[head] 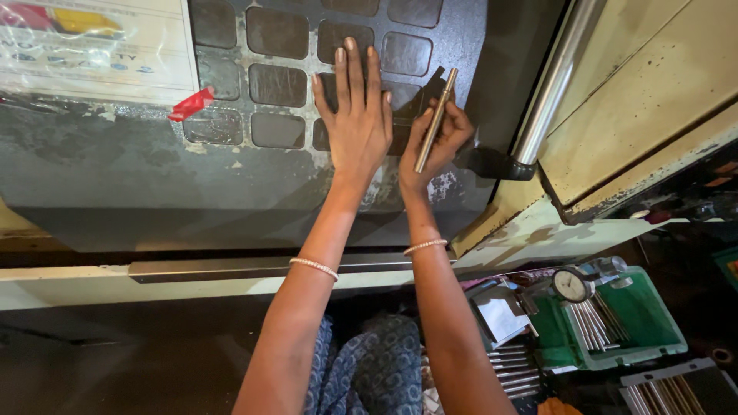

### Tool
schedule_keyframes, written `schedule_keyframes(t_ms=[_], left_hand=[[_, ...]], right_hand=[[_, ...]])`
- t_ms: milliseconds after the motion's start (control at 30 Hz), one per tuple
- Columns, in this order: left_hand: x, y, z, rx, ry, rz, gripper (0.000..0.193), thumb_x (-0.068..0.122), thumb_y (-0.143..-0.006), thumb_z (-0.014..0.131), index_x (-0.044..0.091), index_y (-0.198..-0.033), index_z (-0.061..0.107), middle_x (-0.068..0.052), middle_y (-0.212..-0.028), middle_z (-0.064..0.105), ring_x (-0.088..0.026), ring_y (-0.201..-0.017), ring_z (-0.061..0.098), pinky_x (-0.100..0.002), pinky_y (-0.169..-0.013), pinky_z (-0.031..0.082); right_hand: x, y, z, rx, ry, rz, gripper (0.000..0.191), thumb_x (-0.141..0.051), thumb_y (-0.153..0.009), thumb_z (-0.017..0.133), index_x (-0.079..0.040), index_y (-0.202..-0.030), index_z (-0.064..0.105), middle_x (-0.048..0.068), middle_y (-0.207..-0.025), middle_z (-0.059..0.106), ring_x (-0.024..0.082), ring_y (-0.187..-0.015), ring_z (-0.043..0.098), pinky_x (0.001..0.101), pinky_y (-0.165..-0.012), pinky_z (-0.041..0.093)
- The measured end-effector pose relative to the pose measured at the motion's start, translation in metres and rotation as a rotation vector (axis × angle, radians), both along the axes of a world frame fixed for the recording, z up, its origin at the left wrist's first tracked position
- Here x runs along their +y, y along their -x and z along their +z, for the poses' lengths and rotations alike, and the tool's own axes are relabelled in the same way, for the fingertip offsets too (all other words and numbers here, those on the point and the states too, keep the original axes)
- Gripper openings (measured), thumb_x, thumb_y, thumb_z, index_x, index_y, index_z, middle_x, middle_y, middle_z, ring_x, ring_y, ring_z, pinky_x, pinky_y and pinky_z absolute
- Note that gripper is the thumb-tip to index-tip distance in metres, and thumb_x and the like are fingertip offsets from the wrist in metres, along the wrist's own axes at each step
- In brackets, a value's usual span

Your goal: The person sits on the floor and uses a small metal rod to scrape and clean the recessed rectangular cavities on a large metal machine surface. They open and close the machine door, retrieve a rod from a nearby green bin, and continue scraping the surface.

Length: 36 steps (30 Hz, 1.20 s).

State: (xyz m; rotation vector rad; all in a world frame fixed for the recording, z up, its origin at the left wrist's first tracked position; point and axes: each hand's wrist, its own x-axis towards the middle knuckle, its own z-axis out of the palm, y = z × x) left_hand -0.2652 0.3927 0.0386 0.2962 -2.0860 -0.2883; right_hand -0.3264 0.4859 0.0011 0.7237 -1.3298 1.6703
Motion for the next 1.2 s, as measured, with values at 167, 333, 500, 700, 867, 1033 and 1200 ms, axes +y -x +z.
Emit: schedule_keyframes(t_ms=[167, 333, 500, 700, 867, 1033, 1200], left_hand=[[0.000, 0.000, 0.000, -0.004, 0.016, 0.020, 0.058, 0.032, -0.115, 0.042, 0.007, -0.166, 0.029, -0.017, -0.172, 0.018, -0.028, -0.161, 0.015, -0.063, -0.129, 0.006], [0.000, -0.001, 0.001, -0.002, 0.010, 0.016, 0.058, 0.032, -0.114, 0.041, 0.007, -0.166, 0.029, -0.017, -0.172, 0.018, -0.028, -0.160, 0.014, -0.062, -0.129, 0.006], [0.000, -0.002, 0.001, -0.029, 0.000, 0.001, 0.059, 0.033, -0.114, 0.042, 0.006, -0.165, 0.029, -0.017, -0.172, 0.018, -0.028, -0.160, 0.014, -0.063, -0.129, 0.006], [-0.002, 0.000, -0.001, -0.021, 0.002, 0.003, 0.059, 0.035, -0.115, 0.041, 0.007, -0.166, 0.029, -0.016, -0.172, 0.018, -0.028, -0.161, 0.014, -0.062, -0.129, 0.006], [-0.002, 0.002, -0.003, -0.022, -0.003, 0.004, 0.059, 0.036, -0.115, 0.040, 0.008, -0.166, 0.029, -0.015, -0.172, 0.017, -0.027, -0.161, 0.013, -0.062, -0.129, 0.006], [-0.002, 0.001, -0.002, -0.050, -0.016, -0.010, 0.059, 0.034, -0.115, 0.039, 0.008, -0.166, 0.029, -0.016, -0.172, 0.017, -0.027, -0.161, 0.012, -0.062, -0.129, 0.005], [-0.002, -0.001, -0.001, -0.016, 0.013, 0.006, 0.059, 0.035, -0.116, 0.040, 0.007, -0.166, 0.029, -0.017, -0.172, 0.016, -0.028, -0.161, 0.012, -0.063, -0.129, 0.005]], right_hand=[[0.002, -0.003, -0.003, -0.011, 0.010, -0.054, 0.035, -0.010, -0.109, 0.063, 0.000, -0.140, 0.051, 0.014, -0.129, 0.068, 0.016, -0.112, 0.068, 0.0297, -0.098, 0.057], [-0.001, -0.013, 0.007, -0.029, -0.035, -0.123, 0.030, -0.010, -0.107, 0.068, 0.000, -0.133, 0.060, 0.008, -0.118, 0.068, 0.012, -0.096, 0.062, 0.0277, -0.085, 0.054], [-0.001, -0.024, 0.012, 0.001, -0.120, -0.181, 0.028, -0.014, -0.107, 0.069, -0.002, -0.131, 0.060, 0.007, -0.116, 0.066, 0.011, -0.096, 0.061, 0.0282, -0.087, 0.054], [0.000, -0.031, 0.020, 0.208, -0.367, -0.437, 0.026, -0.014, -0.106, 0.070, -0.002, -0.126, 0.061, 0.012, -0.120, 0.064, 0.024, -0.108, 0.062, 0.0340, -0.094, 0.052], [0.000, -0.035, 0.022, 0.073, -0.338, -0.336, 0.025, -0.013, -0.105, 0.070, -0.002, -0.126, 0.061, 0.010, -0.116, 0.063, 0.020, -0.095, 0.057, 0.0320, -0.084, 0.051], [-0.001, -0.034, 0.022, 0.009, -0.310, -0.300, 0.025, -0.014, -0.104, 0.071, -0.002, -0.125, 0.063, 0.010, -0.112, 0.062, 0.017, -0.089, 0.055, 0.0299, -0.079, 0.050], [0.000, -0.030, 0.021, 0.095, -0.305, -0.340, 0.026, -0.012, -0.104, 0.070, -0.002, -0.126, 0.062, 0.012, -0.119, 0.064, 0.021, -0.097, 0.059, 0.0315, -0.084, 0.052]])
